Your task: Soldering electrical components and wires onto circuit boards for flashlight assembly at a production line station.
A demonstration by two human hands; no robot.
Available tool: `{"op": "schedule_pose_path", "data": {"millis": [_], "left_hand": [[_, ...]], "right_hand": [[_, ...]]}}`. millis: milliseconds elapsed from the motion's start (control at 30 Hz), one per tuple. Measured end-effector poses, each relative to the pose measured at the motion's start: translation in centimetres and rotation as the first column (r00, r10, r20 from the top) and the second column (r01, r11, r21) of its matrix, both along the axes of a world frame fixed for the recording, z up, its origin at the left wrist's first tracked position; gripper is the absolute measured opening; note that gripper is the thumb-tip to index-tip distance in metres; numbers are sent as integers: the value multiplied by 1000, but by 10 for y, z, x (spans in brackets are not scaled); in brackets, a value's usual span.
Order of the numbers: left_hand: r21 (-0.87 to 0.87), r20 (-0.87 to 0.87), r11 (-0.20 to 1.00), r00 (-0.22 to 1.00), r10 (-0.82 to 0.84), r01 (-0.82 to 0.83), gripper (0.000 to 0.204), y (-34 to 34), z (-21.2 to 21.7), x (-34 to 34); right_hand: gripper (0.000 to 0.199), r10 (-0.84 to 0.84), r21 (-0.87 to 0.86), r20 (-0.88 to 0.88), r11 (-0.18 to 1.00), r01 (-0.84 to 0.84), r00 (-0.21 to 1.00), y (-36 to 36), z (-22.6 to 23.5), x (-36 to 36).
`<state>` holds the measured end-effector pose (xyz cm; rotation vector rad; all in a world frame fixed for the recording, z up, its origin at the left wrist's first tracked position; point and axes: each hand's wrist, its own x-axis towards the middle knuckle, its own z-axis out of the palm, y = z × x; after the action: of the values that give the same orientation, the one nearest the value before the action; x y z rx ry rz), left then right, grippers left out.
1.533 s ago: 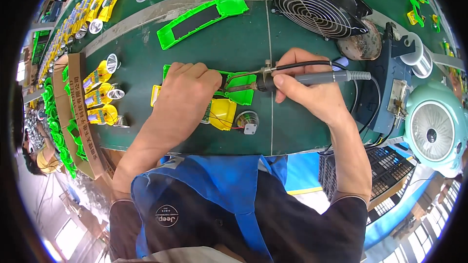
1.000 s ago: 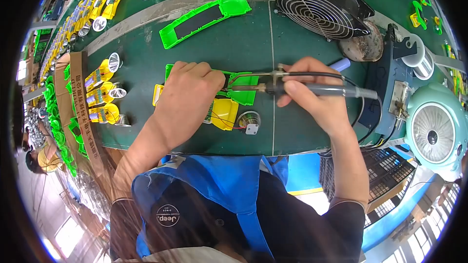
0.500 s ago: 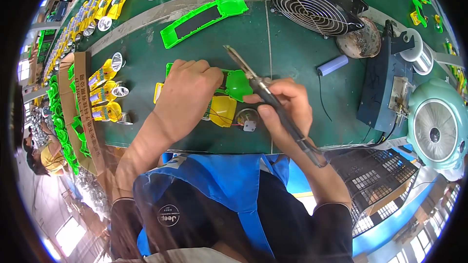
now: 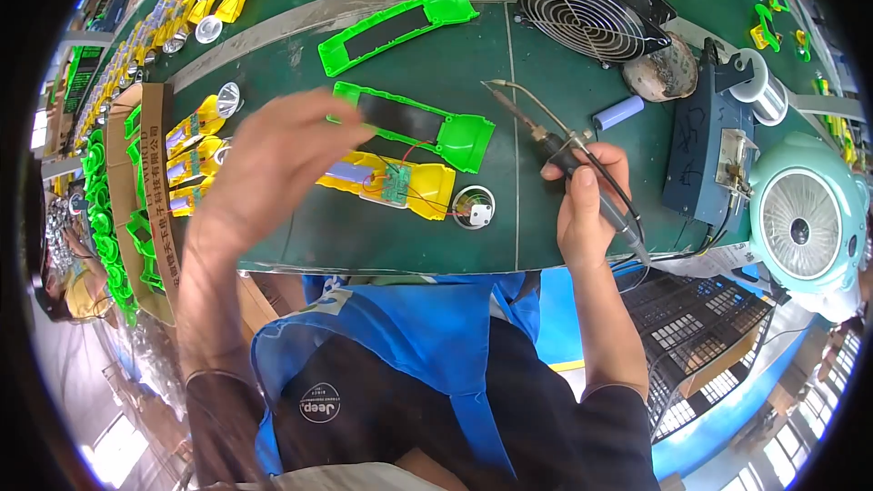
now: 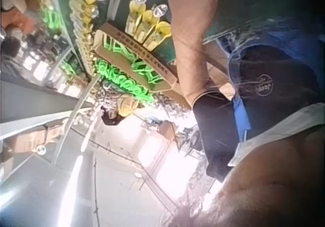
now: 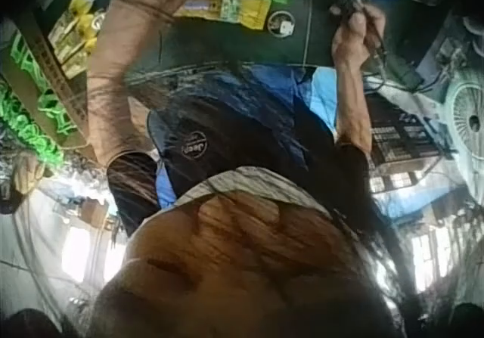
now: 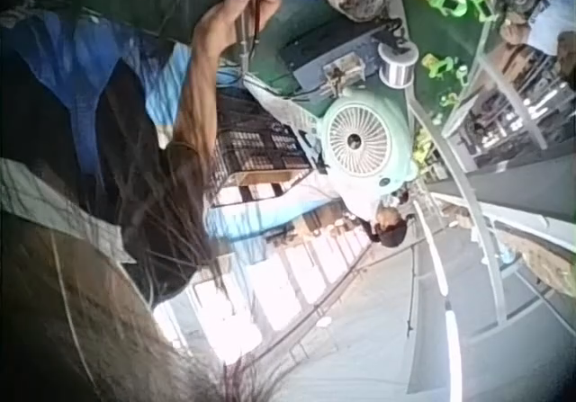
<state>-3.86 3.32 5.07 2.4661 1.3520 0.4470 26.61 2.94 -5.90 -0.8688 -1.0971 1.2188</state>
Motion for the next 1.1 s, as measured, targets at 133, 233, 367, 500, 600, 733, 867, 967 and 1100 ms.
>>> {"op": "schedule_pose_path", "data": {"millis": [133,233,367,500,600,733,867,967,1100], "left_hand": [[-419,218,908,972,84,16,36,-68,-1,-43],[-324,452,943,888,82,77,37,-79,-27,-32],[-90,255,994,966,-31,56,33,-67,-20,-35],[-8,356,998,933,-56,63,35,-69,-40,-29],[51,84,990,987,-138,134,35,-66,-28,-30],[-22,221,998,974,-49,56,33,-78,-34,-41],[-6,380,1000,924,-26,31,30,-66,-34,-26],[76,302,988,941,-152,136,35,-44,-36,-22],[70,206,995,975,-80,66,24,-31,-40,-9]], "right_hand": [[29,20,-11,-21,1000,-20,1000,3,0,-7],[28,41,-3,-32,999,-42,999,4,4,-8],[26,78,-2,-71,997,-79,994,4,2,3],[25,89,-15,-65,996,-90,994,3,8,-4],[27,101,-48,-65,993,-104,993,2,5,0],[30,109,-54,-79,992,-113,991,2,6,4],[30,131,-104,-62,985,-137,989,5,10,-4],[30,241,-142,-20,960,-241,970,5,26,-3],[26,388,-275,49,891,-361,920,19,38,-5]]}}
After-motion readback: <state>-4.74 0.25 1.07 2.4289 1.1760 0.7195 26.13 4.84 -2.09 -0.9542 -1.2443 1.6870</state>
